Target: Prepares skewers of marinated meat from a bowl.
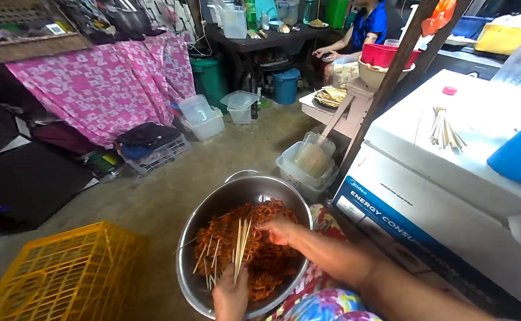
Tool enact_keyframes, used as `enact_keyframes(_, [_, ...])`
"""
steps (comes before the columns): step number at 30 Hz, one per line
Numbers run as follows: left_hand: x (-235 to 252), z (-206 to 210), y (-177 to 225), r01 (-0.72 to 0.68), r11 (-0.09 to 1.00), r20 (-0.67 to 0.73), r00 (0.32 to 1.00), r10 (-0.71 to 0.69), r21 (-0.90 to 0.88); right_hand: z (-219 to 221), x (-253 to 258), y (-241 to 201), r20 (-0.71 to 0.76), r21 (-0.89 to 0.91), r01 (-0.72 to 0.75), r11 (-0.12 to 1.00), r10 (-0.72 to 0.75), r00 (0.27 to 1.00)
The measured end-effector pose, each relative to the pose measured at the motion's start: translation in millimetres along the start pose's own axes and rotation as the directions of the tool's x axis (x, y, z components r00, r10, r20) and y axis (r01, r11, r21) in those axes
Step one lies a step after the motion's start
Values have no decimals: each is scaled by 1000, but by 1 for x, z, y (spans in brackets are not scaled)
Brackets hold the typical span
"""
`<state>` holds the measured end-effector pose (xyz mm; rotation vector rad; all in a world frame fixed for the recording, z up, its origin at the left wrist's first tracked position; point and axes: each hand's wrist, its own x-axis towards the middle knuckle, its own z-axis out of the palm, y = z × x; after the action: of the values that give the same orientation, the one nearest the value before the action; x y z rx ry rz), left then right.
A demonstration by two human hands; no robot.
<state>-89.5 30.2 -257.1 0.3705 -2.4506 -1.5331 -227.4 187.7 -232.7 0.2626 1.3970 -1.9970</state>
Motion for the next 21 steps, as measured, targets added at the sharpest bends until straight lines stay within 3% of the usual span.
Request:
enact_keyframes(9, [-1, 0, 1, 20, 1000, -8, 1000, -20, -9, 9, -5, 7, 74, -39, -110, 993, 113, 991])
enact_keyframes(15, [-2, -1, 6, 37, 996, -160, 986, -50, -81, -5, -1, 1, 139, -427, 165, 889, -116, 984])
enact_keyframes(16, [-2, -2, 9, 45, 995, -172, 983, -60, -88, -7, 0, -1, 93, -379, 169, 910, -145, 985])
enact_keyframes(18, [-2, -2, 8, 34, 995, -164, 985, -49, -90, -8, 3, -5, 4, -89, 147, 985, -148, 989])
enact_keyframes(21, [-3, -2, 3, -8, 996, -48, 999, 3, -88, -9, 10, -5, -44, 243, 157, 957, -151, 988])
